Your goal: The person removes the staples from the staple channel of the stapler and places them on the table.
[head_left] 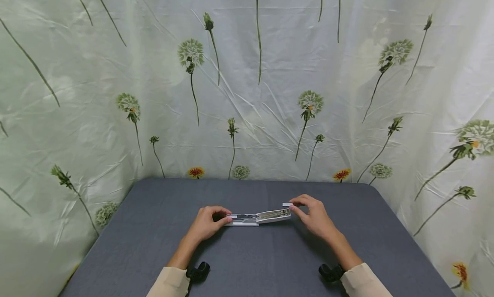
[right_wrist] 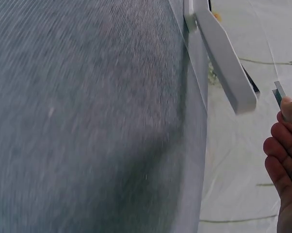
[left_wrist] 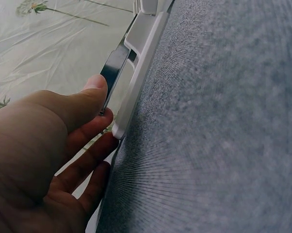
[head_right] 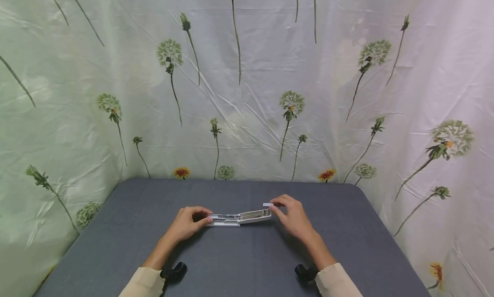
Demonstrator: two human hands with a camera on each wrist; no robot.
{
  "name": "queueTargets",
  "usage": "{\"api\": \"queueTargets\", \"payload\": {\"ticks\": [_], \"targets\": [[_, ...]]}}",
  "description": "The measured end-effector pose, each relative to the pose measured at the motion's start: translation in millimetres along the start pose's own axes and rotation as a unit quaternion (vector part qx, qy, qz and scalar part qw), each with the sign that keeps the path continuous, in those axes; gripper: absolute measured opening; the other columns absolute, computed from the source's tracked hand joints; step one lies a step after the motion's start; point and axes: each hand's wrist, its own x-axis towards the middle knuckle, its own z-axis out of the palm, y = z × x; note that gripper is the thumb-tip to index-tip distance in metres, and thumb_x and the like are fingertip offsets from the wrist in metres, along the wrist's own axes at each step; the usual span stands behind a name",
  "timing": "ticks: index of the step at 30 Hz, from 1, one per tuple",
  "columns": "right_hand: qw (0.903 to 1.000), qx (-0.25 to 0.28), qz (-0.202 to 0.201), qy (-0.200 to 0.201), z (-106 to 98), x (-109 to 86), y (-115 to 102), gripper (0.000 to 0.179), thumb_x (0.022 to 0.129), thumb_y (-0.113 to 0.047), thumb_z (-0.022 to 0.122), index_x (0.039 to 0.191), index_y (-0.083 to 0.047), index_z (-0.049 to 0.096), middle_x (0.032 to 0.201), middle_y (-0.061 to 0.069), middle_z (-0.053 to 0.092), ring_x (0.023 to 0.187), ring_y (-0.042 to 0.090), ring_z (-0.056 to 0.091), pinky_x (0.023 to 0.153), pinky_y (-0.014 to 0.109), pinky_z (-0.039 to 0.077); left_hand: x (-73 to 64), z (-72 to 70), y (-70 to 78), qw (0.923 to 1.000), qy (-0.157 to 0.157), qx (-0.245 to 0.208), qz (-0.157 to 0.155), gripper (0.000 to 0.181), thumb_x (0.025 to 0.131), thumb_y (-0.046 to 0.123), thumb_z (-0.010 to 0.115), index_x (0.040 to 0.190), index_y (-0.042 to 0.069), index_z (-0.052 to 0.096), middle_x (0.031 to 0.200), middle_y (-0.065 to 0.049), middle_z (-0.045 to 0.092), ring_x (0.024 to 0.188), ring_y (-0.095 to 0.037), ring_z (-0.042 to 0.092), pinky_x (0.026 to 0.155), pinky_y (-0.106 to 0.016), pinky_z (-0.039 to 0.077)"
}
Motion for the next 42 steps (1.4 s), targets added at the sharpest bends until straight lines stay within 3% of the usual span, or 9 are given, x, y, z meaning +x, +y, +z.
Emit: {"api": "queueTargets", "payload": {"ticks": [20,42], "targets": [[0.9993,-0.029,0.018,0.012,-22,-22.4,25,0.013,0.091,-0.014,0.080,0.104,-0.015,0.080,0.097,-0.007,0.072,0.089,0.014,0.069,0.078,0.046,0.056,-0.6,0.3,0.1,1.0000,0.006,0.006,0.001,0.012,0.087,0.033,0.084,0.098,0.030,0.080,0.089,0.017,0.074,0.085,-0.004,0.066,0.082,-0.032,0.054],[0.9990,-0.026,0.032,-0.014,-18,-38.1,42,0.016,0.092,-0.016,0.079,0.108,-0.012,0.081,0.101,-0.007,0.074,0.091,0.014,0.068,0.078,0.039,0.056,-0.1,0.9,0.8,1.0000,0.005,0.005,-0.001,0.014,0.087,0.032,0.084,0.100,0.027,0.081,0.090,0.016,0.074,0.086,-0.004,0.067,0.083,-0.032,0.054]]}}
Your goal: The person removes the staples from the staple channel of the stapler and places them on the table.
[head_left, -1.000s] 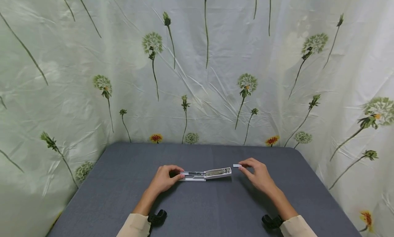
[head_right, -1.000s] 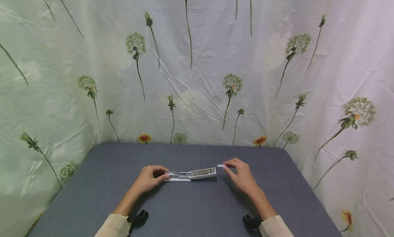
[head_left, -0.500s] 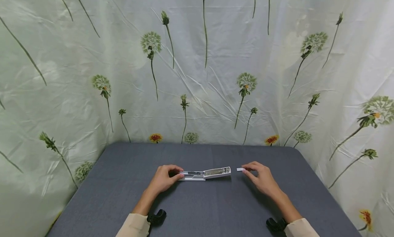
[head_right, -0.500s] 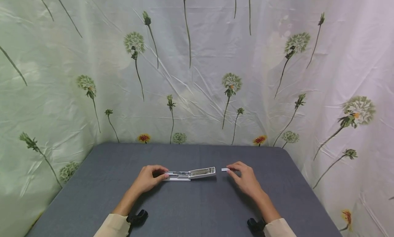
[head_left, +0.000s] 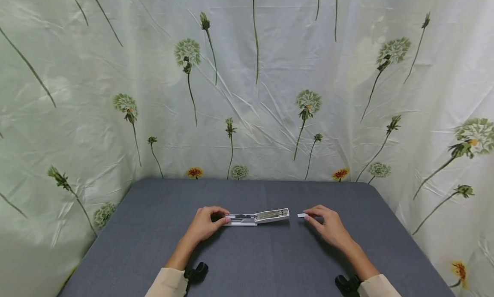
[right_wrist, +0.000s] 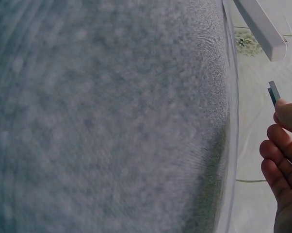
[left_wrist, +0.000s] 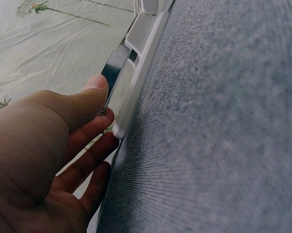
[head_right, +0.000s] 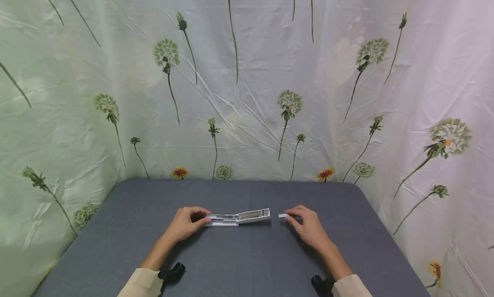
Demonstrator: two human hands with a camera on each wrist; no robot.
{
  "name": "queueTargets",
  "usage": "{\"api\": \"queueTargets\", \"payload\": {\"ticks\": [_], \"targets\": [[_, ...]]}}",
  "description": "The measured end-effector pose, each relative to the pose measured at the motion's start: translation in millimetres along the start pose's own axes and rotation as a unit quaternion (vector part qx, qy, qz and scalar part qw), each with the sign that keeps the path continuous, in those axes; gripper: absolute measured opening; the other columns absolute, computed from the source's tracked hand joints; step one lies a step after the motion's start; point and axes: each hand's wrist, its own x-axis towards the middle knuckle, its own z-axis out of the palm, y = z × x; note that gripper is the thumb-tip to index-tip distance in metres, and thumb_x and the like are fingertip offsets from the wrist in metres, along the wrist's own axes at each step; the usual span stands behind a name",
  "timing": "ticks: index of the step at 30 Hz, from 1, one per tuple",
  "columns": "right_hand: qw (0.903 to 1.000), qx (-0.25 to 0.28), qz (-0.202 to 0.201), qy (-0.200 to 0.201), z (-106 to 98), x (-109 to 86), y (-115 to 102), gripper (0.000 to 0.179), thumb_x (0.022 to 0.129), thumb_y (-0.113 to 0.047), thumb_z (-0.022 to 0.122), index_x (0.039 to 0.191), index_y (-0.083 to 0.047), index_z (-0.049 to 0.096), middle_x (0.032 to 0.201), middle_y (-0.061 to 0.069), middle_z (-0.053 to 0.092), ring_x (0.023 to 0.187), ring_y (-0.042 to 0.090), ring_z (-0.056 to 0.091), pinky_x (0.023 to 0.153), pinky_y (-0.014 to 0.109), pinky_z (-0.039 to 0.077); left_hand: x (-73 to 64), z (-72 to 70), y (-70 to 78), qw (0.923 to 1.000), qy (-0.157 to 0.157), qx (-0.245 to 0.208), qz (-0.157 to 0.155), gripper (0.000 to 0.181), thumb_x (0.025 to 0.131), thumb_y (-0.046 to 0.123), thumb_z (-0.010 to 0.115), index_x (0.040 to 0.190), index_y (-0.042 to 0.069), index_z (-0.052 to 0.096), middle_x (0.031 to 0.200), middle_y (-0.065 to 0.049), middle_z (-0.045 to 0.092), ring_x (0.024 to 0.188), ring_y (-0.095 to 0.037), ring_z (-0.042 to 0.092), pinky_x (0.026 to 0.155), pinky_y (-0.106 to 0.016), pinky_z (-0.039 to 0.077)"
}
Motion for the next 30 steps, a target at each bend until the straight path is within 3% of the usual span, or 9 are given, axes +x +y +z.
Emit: {"api": "queueTargets", "payload": {"ticks": [17,30], "targets": [[0.9980,-0.028,0.036,-0.043,5,-5.0,9,0.018,0.092,-0.019,0.079,0.109,-0.017,0.081,0.102,-0.009,0.073,0.096,0.016,0.069,0.083,0.038,0.054,0.6,1.4,-1.4,1.0000,0.000,0.002,-0.002,0.012,0.087,0.032,0.085,0.098,0.030,0.080,0.090,0.016,0.074,0.085,-0.003,0.067,0.081,-0.030,0.054],[0.9980,-0.006,0.046,-0.044,8,-7.2,16,0.015,0.091,-0.017,0.079,0.106,-0.017,0.082,0.100,-0.009,0.073,0.091,0.009,0.067,0.079,0.030,0.053,1.2,1.2,-1.0,1.0000,0.003,-0.003,-0.006,0.012,0.087,0.031,0.085,0.098,0.030,0.080,0.089,0.015,0.074,0.082,-0.002,0.065,0.079,-0.030,0.053]]}}
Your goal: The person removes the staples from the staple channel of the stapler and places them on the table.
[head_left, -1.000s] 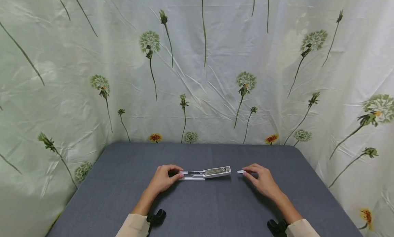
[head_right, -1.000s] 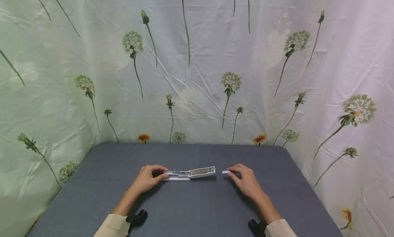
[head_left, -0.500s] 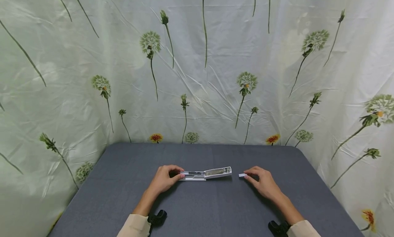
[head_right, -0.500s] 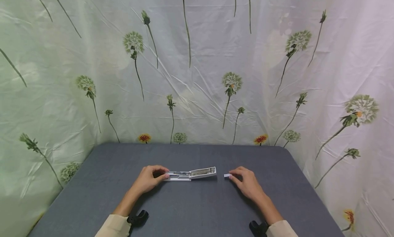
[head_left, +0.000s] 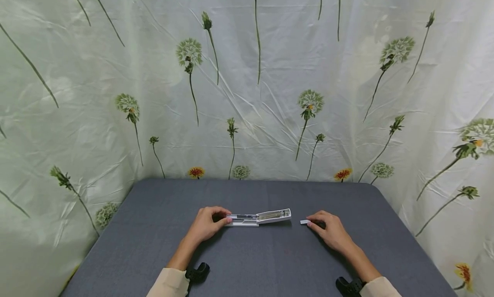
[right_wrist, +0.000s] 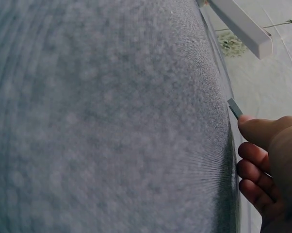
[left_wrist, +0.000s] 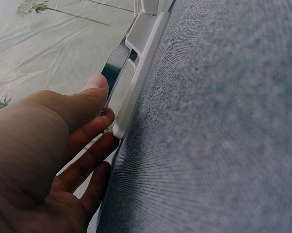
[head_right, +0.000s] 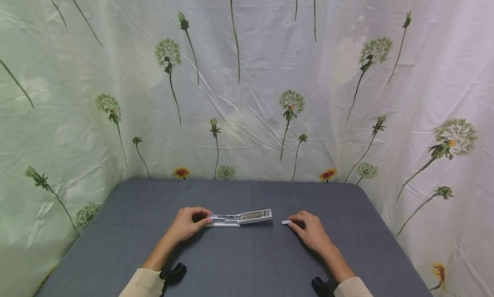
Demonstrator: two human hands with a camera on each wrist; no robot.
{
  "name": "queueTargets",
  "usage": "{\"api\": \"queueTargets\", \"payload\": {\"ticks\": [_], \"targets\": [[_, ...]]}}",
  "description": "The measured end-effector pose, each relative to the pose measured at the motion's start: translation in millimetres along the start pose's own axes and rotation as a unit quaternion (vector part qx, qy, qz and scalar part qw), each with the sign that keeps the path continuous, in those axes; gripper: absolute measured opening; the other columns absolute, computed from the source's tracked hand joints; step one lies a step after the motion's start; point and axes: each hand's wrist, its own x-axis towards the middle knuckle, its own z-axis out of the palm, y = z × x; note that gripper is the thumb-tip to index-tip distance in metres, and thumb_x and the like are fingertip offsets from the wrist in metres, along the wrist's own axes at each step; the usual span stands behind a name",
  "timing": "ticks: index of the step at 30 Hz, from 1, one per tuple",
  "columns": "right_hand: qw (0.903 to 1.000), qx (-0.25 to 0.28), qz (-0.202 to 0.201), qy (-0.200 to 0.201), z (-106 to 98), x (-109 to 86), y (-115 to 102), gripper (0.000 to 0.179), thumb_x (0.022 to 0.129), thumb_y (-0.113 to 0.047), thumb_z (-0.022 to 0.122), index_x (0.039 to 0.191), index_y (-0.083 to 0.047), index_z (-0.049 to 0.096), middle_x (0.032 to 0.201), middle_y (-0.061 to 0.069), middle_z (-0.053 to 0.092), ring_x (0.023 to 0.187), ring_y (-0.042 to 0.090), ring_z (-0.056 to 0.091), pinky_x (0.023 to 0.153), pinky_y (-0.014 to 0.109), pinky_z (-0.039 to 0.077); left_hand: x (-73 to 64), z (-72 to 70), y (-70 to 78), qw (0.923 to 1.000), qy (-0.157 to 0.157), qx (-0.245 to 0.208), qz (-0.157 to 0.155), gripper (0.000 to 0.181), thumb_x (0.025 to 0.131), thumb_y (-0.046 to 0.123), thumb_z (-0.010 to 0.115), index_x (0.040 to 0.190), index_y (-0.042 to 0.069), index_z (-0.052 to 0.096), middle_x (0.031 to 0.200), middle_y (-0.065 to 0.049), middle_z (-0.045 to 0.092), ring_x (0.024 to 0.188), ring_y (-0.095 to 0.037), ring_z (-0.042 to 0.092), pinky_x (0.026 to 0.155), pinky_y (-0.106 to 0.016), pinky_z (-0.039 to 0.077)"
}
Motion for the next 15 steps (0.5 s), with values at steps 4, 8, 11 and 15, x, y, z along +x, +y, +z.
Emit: {"api": "queueTargets", "payload": {"ticks": [4,8,11,15], "targets": [[0.9999,0.004,-0.012,0.001,1.0,-1.0,1.7,0.014,0.091,-0.016,0.080,0.105,-0.016,0.082,0.099,-0.009,0.072,0.089,0.008,0.066,0.076,0.029,0.052,-0.4,-0.7,-0.1,1.0000,-0.004,0.004,-0.007,0.013,0.087,0.031,0.085,0.098,0.031,0.080,0.089,0.017,0.074,0.083,-0.002,0.066,0.080,-0.030,0.053],[0.9993,-0.008,-0.036,0.007,2.6,-2.0,4.1,0.014,0.089,-0.014,0.081,0.102,-0.015,0.082,0.097,-0.008,0.070,0.087,0.009,0.065,0.076,0.030,0.052,-0.7,-0.4,-0.7,0.9999,-0.008,0.004,-0.011,0.013,0.087,0.032,0.084,0.098,0.033,0.079,0.090,0.018,0.074,0.084,-0.001,0.066,0.082,-0.030,0.054],[0.9987,-0.021,-0.047,0.005,3.1,-2.0,5.1,0.014,0.088,-0.013,0.082,0.101,-0.016,0.081,0.098,-0.008,0.068,0.088,0.011,0.064,0.076,0.031,0.051,-0.6,-0.3,-0.3,0.9999,-0.005,0.003,-0.011,0.012,0.087,0.033,0.085,0.098,0.033,0.079,0.090,0.017,0.074,0.085,-0.002,0.066,0.082,-0.032,0.054],[0.9985,-0.030,-0.046,-0.002,2.1,-1.4,5.1,0.016,0.088,-0.013,0.082,0.103,-0.016,0.081,0.100,-0.007,0.068,0.090,0.014,0.065,0.078,0.033,0.052,0.0,-0.3,0.9,0.9999,-0.002,0.003,-0.012,0.013,0.086,0.033,0.085,0.098,0.032,0.079,0.091,0.017,0.075,0.086,-0.003,0.067,0.084,-0.034,0.054]]}}
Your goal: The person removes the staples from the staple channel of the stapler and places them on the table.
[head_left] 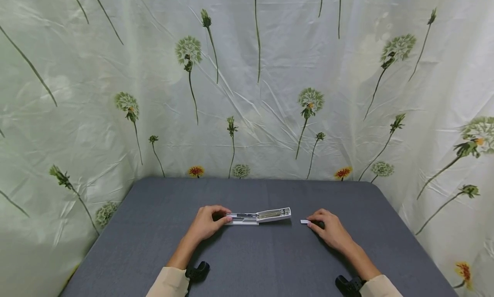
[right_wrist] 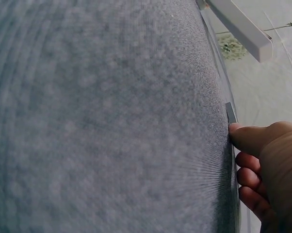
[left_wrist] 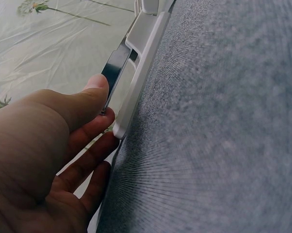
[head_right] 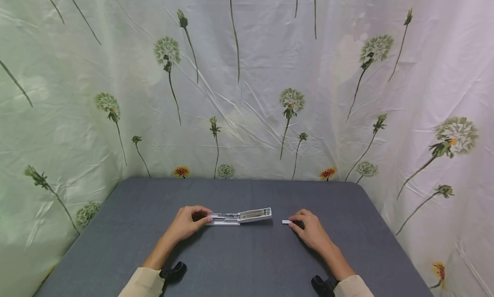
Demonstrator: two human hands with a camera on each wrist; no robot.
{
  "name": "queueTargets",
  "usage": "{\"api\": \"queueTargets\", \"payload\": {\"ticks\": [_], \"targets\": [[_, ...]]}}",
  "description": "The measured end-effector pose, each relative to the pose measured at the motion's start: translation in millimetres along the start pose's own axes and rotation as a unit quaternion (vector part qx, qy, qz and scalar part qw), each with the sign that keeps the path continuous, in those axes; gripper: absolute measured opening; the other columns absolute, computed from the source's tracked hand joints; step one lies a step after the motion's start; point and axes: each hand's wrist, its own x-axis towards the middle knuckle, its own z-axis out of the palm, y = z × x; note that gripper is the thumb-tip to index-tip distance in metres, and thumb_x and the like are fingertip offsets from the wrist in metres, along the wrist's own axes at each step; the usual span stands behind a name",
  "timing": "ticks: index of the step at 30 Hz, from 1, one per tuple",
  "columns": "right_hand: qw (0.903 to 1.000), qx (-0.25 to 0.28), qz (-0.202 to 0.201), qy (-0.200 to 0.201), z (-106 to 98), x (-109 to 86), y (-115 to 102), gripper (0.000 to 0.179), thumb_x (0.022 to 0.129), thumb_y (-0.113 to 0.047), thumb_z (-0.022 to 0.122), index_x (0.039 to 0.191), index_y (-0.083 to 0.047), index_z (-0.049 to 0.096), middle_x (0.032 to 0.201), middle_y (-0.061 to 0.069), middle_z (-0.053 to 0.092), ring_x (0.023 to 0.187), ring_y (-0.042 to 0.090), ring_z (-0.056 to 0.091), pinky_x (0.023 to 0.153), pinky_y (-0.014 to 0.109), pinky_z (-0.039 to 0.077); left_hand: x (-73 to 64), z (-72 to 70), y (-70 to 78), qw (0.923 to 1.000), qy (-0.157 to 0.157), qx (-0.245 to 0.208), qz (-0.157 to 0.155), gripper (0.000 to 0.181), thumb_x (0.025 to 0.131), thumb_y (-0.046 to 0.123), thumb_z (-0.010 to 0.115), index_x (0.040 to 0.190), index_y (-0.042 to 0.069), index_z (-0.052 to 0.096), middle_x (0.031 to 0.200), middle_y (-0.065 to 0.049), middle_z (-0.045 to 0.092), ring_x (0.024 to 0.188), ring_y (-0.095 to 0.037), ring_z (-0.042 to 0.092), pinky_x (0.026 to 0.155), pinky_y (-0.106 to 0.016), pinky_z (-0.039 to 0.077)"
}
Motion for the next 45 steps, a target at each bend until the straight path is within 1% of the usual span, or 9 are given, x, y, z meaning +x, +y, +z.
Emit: {"api": "queueTargets", "payload": {"ticks": [8,15,23,29,33,39,45], "targets": [[0.9998,-0.004,0.017,-0.012,-2,1.6,-1,0.020,0.088,-0.013,0.082,0.107,-0.013,0.081,0.101,-0.005,0.068,0.093,0.016,0.065,0.081,0.036,0.053,1.0,0.2,-1.3,1.0000,0.002,0.004,0.007,0.014,0.086,0.033,0.085,0.099,0.031,0.080,0.091,0.016,0.075,0.084,-0.003,0.066,0.081,-0.033,0.054],[0.9993,-0.002,0.032,-0.020,-3,0.1,-2,0.020,0.088,-0.014,0.082,0.108,-0.014,0.080,0.101,-0.006,0.067,0.094,0.016,0.064,0.081,0.036,0.052,-0.6,-0.6,-0.5,1.0000,-0.001,-0.001,0.007,0.014,0.086,0.034,0.085,0.099,0.031,0.080,0.091,0.016,0.074,0.084,-0.003,0.066,0.081,-0.032,0.054],[0.9991,0.012,0.036,-0.020,-3,0.5,-1,0.021,0.088,-0.014,0.082,0.109,-0.014,0.080,0.103,-0.006,0.068,0.094,0.016,0.064,0.080,0.033,0.052,-2.1,-1.5,-0.3,0.9999,0.003,-0.008,0.008,0.014,0.086,0.034,0.085,0.099,0.032,0.079,0.091,0.016,0.075,0.085,-0.003,0.066,0.082,-0.032,0.054],[0.9987,0.019,0.042,-0.021,-6,0.1,-6,0.022,0.089,-0.016,0.082,0.111,-0.014,0.078,0.105,-0.005,0.070,0.095,0.016,0.066,0.081,0.034,0.053,-2.9,-1.7,-1.5,0.9999,0.002,-0.009,0.007,0.014,0.086,0.035,0.084,0.100,0.032,0.079,0.093,0.016,0.075,0.086,-0.003,0.066,0.081,-0.032,0.054],[0.9989,0.015,0.040,-0.018,-10,1.8,-10,0.024,0.090,-0.020,0.081,0.113,-0.014,0.077,0.106,-0.005,0.072,0.097,0.017,0.068,0.083,0.037,0.055,-2.6,-2.0,-2.0,0.9999,0.001,-0.009,0.006,0.014,0.087,0.035,0.084,0.100,0.032,0.079,0.092,0.016,0.075,0.086,-0.004,0.067,0.081,-0.032,0.054],[0.9996,0.014,0.021,-0.010,-15,9.6,-16,0.027,0.092,-0.022,0.079,0.117,-0.010,0.076,0.109,-0.001,0.072,0.102,0.023,0.069,0.087,0.046,0.055,-1.4,-2.3,-1.2,1.0000,-0.001,-0.005,0.005,0.015,0.086,0.035,0.084,0.100,0.032,0.079,0.092,0.016,0.075,0.087,-0.004,0.067,0.084,-0.035,0.054],[0.9991,0.019,0.034,-0.016,-18,18.4,-22,0.030,0.094,-0.024,0.078,0.120,-0.009,0.075,0.112,0.001,0.072,0.104,0.024,0.070,0.088,0.047,0.056,0.1,-2.2,-0.7,1.0000,-0.002,-0.004,0.005,0.015,0.086,0.033,0.085,0.099,0.032,0.080,0.092,0.015,0.075,0.088,-0.005,0.067,0.086,-0.037,0.054]]}}
